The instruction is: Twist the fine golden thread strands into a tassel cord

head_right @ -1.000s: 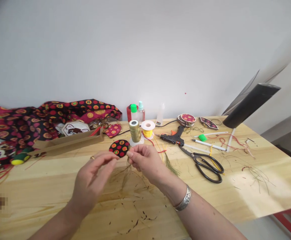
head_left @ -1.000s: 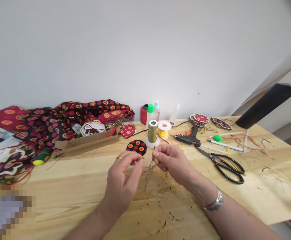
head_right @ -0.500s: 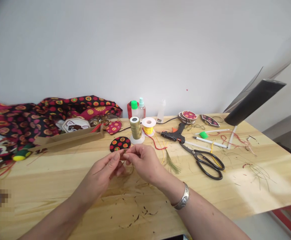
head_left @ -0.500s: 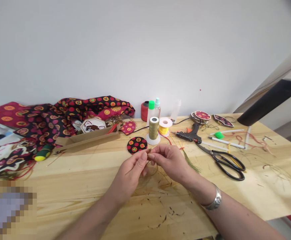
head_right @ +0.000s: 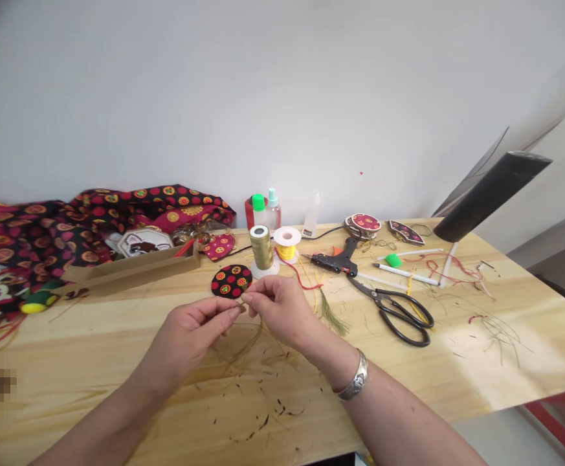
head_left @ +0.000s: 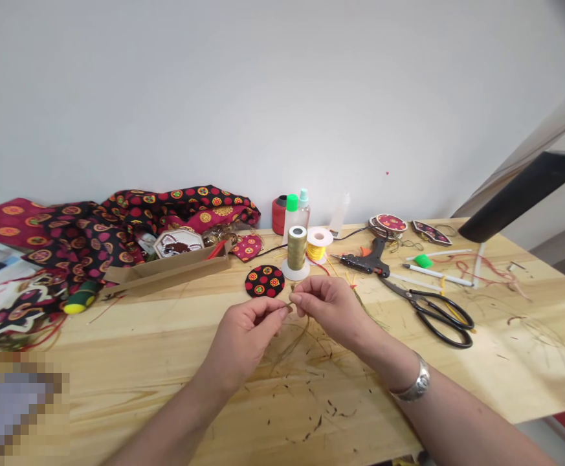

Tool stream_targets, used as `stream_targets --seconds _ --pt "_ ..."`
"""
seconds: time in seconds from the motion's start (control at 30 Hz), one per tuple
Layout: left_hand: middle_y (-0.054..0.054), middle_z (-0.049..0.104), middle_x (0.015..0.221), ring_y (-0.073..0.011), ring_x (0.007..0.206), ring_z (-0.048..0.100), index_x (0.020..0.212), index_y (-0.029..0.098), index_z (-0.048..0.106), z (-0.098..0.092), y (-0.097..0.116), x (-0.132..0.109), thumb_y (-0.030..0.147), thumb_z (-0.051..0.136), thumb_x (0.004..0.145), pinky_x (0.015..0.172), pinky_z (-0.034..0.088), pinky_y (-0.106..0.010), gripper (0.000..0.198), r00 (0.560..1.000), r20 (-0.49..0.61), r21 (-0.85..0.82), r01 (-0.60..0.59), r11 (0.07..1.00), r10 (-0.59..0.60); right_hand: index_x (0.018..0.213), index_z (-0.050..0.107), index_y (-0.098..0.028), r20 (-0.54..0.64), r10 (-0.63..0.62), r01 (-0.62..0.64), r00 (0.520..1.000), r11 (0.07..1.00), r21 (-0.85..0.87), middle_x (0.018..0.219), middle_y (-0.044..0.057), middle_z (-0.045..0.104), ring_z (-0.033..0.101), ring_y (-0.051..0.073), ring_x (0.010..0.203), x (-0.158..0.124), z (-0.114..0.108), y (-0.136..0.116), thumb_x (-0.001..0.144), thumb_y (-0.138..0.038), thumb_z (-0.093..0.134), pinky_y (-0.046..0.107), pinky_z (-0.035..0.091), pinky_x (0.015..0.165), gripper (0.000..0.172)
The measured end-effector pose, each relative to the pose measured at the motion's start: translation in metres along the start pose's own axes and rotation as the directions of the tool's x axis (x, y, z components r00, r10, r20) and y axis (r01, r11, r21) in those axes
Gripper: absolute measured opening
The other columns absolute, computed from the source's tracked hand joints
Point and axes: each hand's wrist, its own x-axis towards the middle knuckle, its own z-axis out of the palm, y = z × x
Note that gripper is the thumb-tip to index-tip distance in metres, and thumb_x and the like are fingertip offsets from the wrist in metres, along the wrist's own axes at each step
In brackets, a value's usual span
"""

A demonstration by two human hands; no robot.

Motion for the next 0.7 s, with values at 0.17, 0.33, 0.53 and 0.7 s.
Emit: stream_targets --seconds 0.17,0.33,0.53,0.7 --pt "0.003 0.052 0.053 -0.0089 0.045 0.040 0.067 0.017 0.062 -0.003 -0.002 0.005 0.038 0.050 0.076 0.045 0.031 -0.021 0.026 0.998 -0.066 0.101 0.021 0.995 -0.014 0.063 0.054 -0.014 -0.016 0.010 -0.010 1.000 1.000 -0.030 0.055 -0.003 0.051 0.038 0.006 0.048 0.001 -0.003 -0.002 0.074 -0.025 0.054 0.020 0.029 0.047 0.015" --pt "-0.006 0.055 0.117 -0.0211 0.107 0.048 0.094 0.020 0.064 -0.003 -0.008 0.009 0.028 0.055 0.073 0.091 0.036 -0.031 0.024 0.914 -0.329 0.163 -0.194 0.967 0.239 0.064 0.054 -0.015 -0.012 0.009 -0.009 1.000 1.000 -0.027 0.054 -0.003 0.051 0.039 0.007 0.049 0.000 -0.002 -0.003 0.075 -0.024 0.054 0.020 0.030 0.048 0.015" --pt "-0.006 0.050 0.127 -0.0218 0.118 0.041 0.118 0.022 0.051 0.006 -0.007 0.000 0.032 0.047 0.082 0.099 0.032 -0.034 0.038 0.948 -0.212 -0.215 -0.282 0.935 0.237 0.064 0.054 -0.015 0.035 -0.017 0.020 0.999 0.998 -0.065 0.055 -0.003 0.051 0.038 0.006 0.049 -0.003 0.001 0.000 0.076 -0.025 0.053 0.020 0.030 0.048 0.016" --pt "-0.008 0.060 0.108 -0.0198 0.097 0.054 0.116 0.019 0.052 0.011 -0.011 0.000 0.037 0.044 0.083 0.087 0.039 -0.033 0.038 0.992 0.015 -0.366 -0.113 0.924 0.127 0.062 0.054 -0.015 0.065 -0.043 0.045 0.997 0.999 -0.023 0.057 -0.002 0.053 0.044 0.007 0.052 -0.005 0.004 0.000 0.075 -0.022 0.053 0.020 0.036 0.052 0.016"
